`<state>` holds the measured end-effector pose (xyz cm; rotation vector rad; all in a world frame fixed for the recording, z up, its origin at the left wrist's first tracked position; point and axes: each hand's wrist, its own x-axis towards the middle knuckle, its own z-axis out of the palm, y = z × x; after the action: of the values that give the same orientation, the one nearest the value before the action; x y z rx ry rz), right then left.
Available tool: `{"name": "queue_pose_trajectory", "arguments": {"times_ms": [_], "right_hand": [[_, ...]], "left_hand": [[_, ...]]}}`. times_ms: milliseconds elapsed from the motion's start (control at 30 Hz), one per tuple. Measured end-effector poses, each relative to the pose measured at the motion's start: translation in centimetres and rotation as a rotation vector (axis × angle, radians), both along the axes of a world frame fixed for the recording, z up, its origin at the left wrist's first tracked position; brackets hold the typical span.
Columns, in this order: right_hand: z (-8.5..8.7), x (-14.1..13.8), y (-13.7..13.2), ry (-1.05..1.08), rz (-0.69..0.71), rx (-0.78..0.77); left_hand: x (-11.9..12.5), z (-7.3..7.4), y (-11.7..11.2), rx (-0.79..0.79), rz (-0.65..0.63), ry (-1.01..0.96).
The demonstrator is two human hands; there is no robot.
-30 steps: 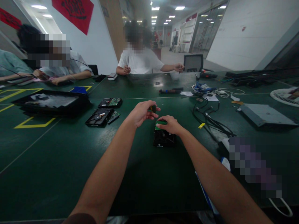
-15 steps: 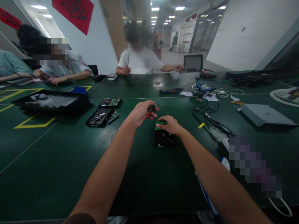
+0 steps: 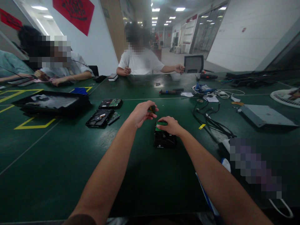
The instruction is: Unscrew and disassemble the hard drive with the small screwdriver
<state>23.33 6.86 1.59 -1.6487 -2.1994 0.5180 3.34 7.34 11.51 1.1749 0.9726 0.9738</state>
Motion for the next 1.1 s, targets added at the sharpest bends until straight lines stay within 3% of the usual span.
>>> {"name": "queue_pose_trajectory", "arguments": {"times_ms": [333,600,867,1100], "right_hand": [[-0.05,-0.08,0.00,0.001,-0.002,0.004],[-0.05,0.02,-0.03,0.009,-0.005,-0.001],[-0.03,0.02,-0.02,-0.002,0.000,0.015],[0.06,-0.11,-0.05,-0.004,-0.012,0.001]], "left_hand": [[0.33,0.10,-0.30,-0.018,-0.066,-0.027],[-0.03,-0.06,-0.09,0.058,-0.002,0.041],[0.22,-0.06,-0.16,-0.034,-0.082,-0.029],[-0.32,-0.45,0.17,0.051,-0.056,0.021]]}}
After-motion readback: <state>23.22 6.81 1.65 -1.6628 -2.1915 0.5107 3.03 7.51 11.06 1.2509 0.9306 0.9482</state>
